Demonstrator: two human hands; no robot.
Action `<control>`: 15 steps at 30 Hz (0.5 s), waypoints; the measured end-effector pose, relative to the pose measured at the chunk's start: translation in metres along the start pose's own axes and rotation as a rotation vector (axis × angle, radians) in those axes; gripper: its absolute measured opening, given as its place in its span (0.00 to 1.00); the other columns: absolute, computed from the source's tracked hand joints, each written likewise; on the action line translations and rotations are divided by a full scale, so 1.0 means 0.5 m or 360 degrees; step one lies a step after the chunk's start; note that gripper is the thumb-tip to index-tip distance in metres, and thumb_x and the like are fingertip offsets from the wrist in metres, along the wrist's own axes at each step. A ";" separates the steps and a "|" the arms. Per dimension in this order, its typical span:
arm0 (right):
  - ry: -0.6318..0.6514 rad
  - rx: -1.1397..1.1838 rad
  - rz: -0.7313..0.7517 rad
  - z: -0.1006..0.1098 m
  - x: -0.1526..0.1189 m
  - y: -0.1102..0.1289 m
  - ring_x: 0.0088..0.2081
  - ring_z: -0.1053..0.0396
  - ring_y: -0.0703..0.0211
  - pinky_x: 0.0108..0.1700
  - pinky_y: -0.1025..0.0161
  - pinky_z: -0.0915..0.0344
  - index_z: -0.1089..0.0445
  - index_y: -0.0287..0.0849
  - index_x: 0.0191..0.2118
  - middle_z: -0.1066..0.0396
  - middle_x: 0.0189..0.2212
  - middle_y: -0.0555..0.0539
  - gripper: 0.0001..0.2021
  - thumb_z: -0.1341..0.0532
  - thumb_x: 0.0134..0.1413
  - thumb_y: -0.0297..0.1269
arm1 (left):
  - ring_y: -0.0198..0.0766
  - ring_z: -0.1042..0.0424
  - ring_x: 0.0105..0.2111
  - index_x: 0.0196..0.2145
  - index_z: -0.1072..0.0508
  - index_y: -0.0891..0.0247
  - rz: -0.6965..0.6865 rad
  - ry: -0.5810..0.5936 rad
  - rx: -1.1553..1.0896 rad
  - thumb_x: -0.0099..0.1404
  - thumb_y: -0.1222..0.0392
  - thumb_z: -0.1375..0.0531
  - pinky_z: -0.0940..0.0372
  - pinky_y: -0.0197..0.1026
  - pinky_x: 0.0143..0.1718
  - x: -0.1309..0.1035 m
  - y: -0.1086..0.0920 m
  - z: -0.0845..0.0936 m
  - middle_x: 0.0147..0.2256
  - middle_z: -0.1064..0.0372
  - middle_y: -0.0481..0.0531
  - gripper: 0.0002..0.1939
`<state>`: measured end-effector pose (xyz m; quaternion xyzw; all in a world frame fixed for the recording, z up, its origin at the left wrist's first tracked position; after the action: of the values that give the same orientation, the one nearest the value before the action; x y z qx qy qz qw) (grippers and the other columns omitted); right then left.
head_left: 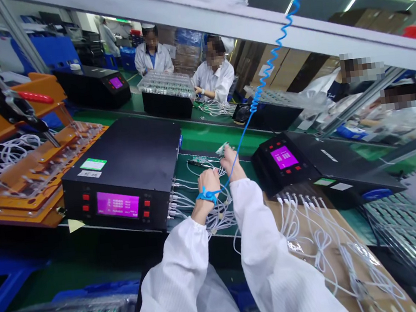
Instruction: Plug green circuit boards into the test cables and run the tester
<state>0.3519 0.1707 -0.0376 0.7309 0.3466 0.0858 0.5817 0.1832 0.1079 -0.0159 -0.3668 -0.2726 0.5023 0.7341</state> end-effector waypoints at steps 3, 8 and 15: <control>0.0078 0.0046 0.0103 -0.018 0.009 0.023 0.24 0.29 0.68 0.26 0.72 0.30 0.40 0.43 0.34 0.31 0.26 0.53 0.09 0.42 0.69 0.28 | 0.51 0.23 0.49 0.40 0.23 0.67 0.0019 -0.0080 -0.0083 0.77 0.59 0.51 0.33 0.46 0.50 -0.006 0.020 0.003 0.41 0.23 0.68 0.18; 0.0526 -0.0616 0.0502 -0.095 -0.022 -0.008 0.28 0.26 0.61 0.32 0.64 0.27 0.38 0.42 0.43 0.25 0.31 0.48 0.05 0.41 0.63 0.32 | 0.47 0.23 0.47 0.50 0.25 0.67 0.0009 -0.0220 -0.0288 0.73 0.64 0.47 0.30 0.46 0.51 -0.023 0.043 0.023 0.44 0.24 0.64 0.14; 0.0968 -0.2494 0.1317 -0.160 -0.104 -0.087 0.47 0.24 0.43 0.47 0.55 0.31 0.32 0.40 0.50 0.24 0.48 0.32 0.15 0.35 0.58 0.34 | 0.40 0.22 0.36 0.51 0.25 0.63 -0.0095 -0.0373 -0.0419 0.72 0.60 0.43 0.26 0.45 0.45 -0.070 0.045 0.070 0.48 0.27 0.62 0.13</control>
<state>0.2534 0.2062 -0.0379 0.1418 0.0396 0.6824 0.7160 0.1323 0.0893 -0.0148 -0.3904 -0.4305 0.4794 0.6576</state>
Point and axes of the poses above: each hand's wrist, its own x-axis towards the middle knuckle, its own z-axis out of the back of the hand, y = z × x, the point moved 6 cm from there along x, towards the middle knuckle
